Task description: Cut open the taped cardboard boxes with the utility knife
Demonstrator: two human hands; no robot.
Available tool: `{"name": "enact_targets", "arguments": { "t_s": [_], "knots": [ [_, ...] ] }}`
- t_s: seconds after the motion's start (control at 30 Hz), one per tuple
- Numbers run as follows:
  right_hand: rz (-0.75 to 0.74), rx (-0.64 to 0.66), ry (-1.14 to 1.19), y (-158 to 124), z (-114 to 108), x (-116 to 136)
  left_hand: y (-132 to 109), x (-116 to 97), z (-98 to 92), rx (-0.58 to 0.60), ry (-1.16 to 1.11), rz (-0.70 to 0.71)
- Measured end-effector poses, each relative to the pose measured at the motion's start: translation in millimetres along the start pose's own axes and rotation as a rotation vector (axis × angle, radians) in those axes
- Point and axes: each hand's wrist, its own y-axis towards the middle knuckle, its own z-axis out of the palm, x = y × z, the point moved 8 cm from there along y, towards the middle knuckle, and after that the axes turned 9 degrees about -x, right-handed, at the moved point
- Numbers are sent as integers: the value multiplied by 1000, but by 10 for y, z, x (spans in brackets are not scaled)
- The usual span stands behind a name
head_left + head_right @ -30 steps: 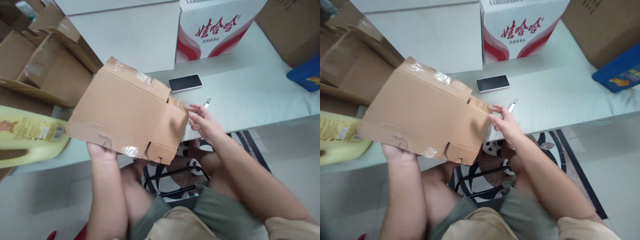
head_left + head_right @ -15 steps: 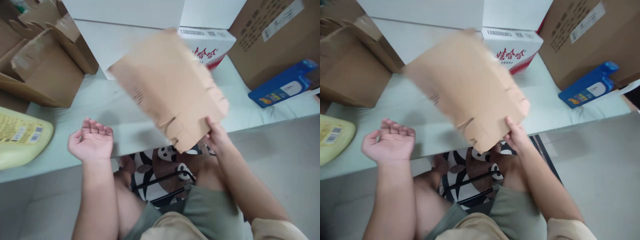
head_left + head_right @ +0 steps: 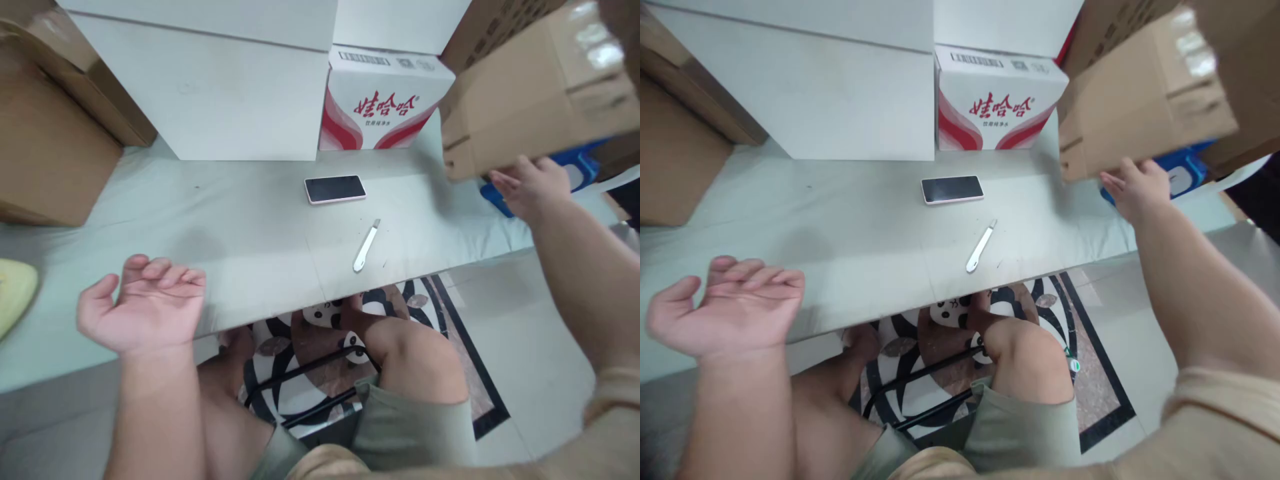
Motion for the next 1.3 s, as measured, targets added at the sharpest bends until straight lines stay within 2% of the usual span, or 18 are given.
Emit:
{"name": "enact_targets", "arguments": {
  "t_s": [0.03,0.07,0.1,0.17,0.27,0.33,0.43,0.47,0.53,0.63,0.87,1.07,1.3],
  "knots": [
    [106,-128,30,215,16,-60,-1,-11,19,8,18,9],
    [180,-180,36,343,114,-94,5,-25,29,10,32,21],
    [208,-174,23,399,271,-95,14,-36,32,9,41,31],
    [194,-77,-50,336,680,-65,42,-47,24,-5,41,42],
    [110,82,-134,61,1350,-7,70,-11,35,-13,37,11],
    [-43,237,-233,-68,1847,123,71,19,48,-19,36,-15],
    [-400,544,-495,-170,2591,391,65,55,44,-38,28,-47],
    [-477,619,-569,-170,2777,446,64,62,40,-40,21,-55],
    [-522,706,-651,-111,3030,504,64,75,35,-38,0,-72],
    [-522,769,-724,-30,3220,535,55,106,38,-28,-27,-118],
    [-541,812,-863,69,3383,608,30,177,74,54,-76,-223],
    [-553,856,-984,24,3383,685,32,180,17,60,-136,-252],
    [-478,856,-947,-58,3324,682,56,199,31,104,-185,-281]
  ]
}}
